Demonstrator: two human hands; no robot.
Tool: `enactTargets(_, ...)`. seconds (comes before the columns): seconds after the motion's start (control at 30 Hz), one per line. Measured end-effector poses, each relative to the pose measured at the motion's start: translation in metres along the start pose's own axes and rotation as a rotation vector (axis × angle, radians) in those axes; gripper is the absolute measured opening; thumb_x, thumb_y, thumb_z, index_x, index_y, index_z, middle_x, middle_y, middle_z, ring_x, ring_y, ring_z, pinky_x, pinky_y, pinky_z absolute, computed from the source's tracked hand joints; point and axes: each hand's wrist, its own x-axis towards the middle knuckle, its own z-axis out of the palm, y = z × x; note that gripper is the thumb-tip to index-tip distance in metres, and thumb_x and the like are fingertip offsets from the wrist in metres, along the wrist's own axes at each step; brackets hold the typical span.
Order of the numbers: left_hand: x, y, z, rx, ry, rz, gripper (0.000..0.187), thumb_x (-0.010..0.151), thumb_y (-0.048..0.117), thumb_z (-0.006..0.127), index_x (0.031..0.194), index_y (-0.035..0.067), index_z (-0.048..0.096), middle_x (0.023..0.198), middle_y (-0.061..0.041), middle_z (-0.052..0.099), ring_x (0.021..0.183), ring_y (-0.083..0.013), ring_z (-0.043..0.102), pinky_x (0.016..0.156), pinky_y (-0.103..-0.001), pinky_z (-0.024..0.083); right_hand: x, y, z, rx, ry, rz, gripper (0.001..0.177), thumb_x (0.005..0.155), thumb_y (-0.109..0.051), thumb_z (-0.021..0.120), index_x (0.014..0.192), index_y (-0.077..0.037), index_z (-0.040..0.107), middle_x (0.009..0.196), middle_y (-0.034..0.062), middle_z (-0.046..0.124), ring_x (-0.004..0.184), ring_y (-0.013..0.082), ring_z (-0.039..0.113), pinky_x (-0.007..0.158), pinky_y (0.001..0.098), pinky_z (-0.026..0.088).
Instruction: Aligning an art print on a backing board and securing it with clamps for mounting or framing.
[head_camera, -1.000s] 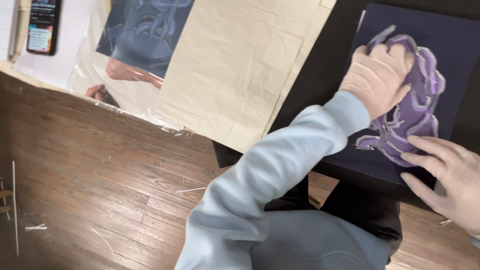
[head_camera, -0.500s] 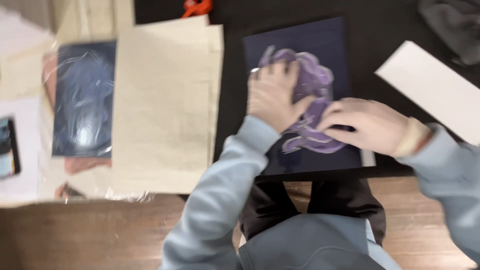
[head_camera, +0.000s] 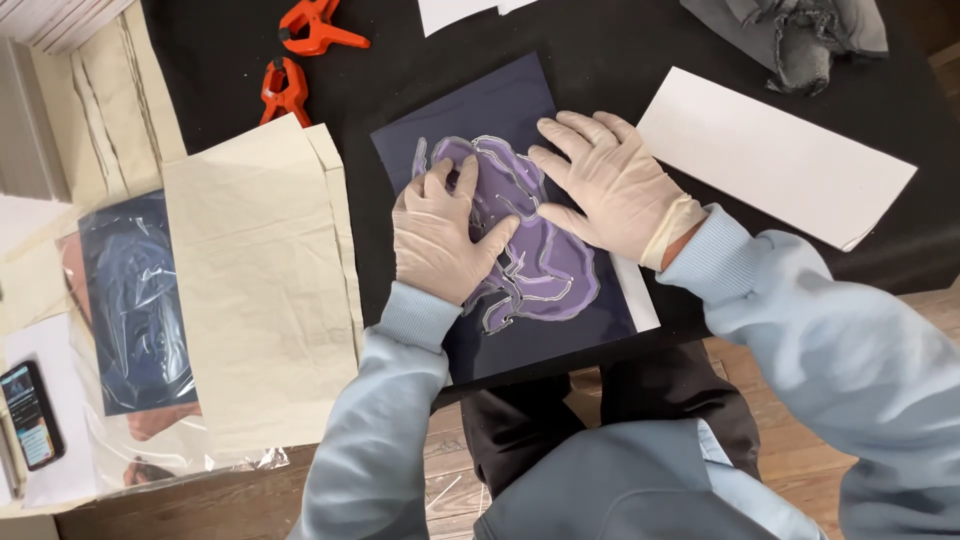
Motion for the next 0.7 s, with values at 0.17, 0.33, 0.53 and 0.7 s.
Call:
enactTargets(0.17, -0.006, -0.004, 0.003, -0.001, -0.018, -0.009, 0.084, 0.087, 0.065, 0.068, 0.145, 0.005, 0.053, 0.14, -0.02, 0.055, 0.121, -0.0385, 0.057, 0.103, -0.049, 0.048, -0.005, -0.01, -0.002, 0.022, -0.002, -0.056, 0.069, 0.092, -0.053, 0.063, 0.138, -0.001, 0.06, 0.144, 0.0197, 0.055, 0.136, 0.0351, 0.05, 0.114, 0.048, 0.039)
enactTargets(0.33, -0.002, -0.004, 0.004, 0.014, -0.033, 0.017, 0.086, 0.086, 0.068, 0.064, 0.144, 0.006, 0.053, 0.14, -0.019, 0.054, 0.121, -0.0379, 0.056, 0.098, -0.049, 0.049, 0.005, 0.006, 0.006, -0.06, 0.041, -0.045, 0.067, 0.096, -0.052, 0.064, 0.14, -0.001, 0.06, 0.148, 0.0198, 0.055, 0.137, 0.0347, 0.051, 0.111, 0.0458, 0.043)
enactTargets(0.53, -0.002, -0.005, 0.005, 0.022, -0.084, -0.025, 0.085, 0.086, 0.069, 0.062, 0.145, 0.008, 0.054, 0.138, -0.017, 0.054, 0.121, -0.0342, 0.057, 0.104, -0.048, 0.048, 0.01, 0.007, 0.011, 0.001, 0.031, 0.011, 0.064, 0.093, -0.048, 0.069, 0.137, -0.003, 0.061, 0.147, 0.0177, 0.056, 0.131, 0.0327, 0.055, 0.106, 0.0452, 0.046)
enactTargets(0.7, -0.004, -0.008, 0.01, 0.02, 0.031, 0.03, 0.085, 0.086, 0.069, 0.063, 0.142, 0.006, 0.055, 0.137, -0.018, 0.055, 0.122, -0.0365, 0.057, 0.1, -0.048, 0.048, 0.011, 0.008, 0.006, 0.04, 0.015, 0.03, 0.064, 0.089, -0.047, 0.071, 0.137, -0.005, 0.061, 0.147, 0.0178, 0.055, 0.131, 0.0338, 0.055, 0.106, 0.0457, 0.046)
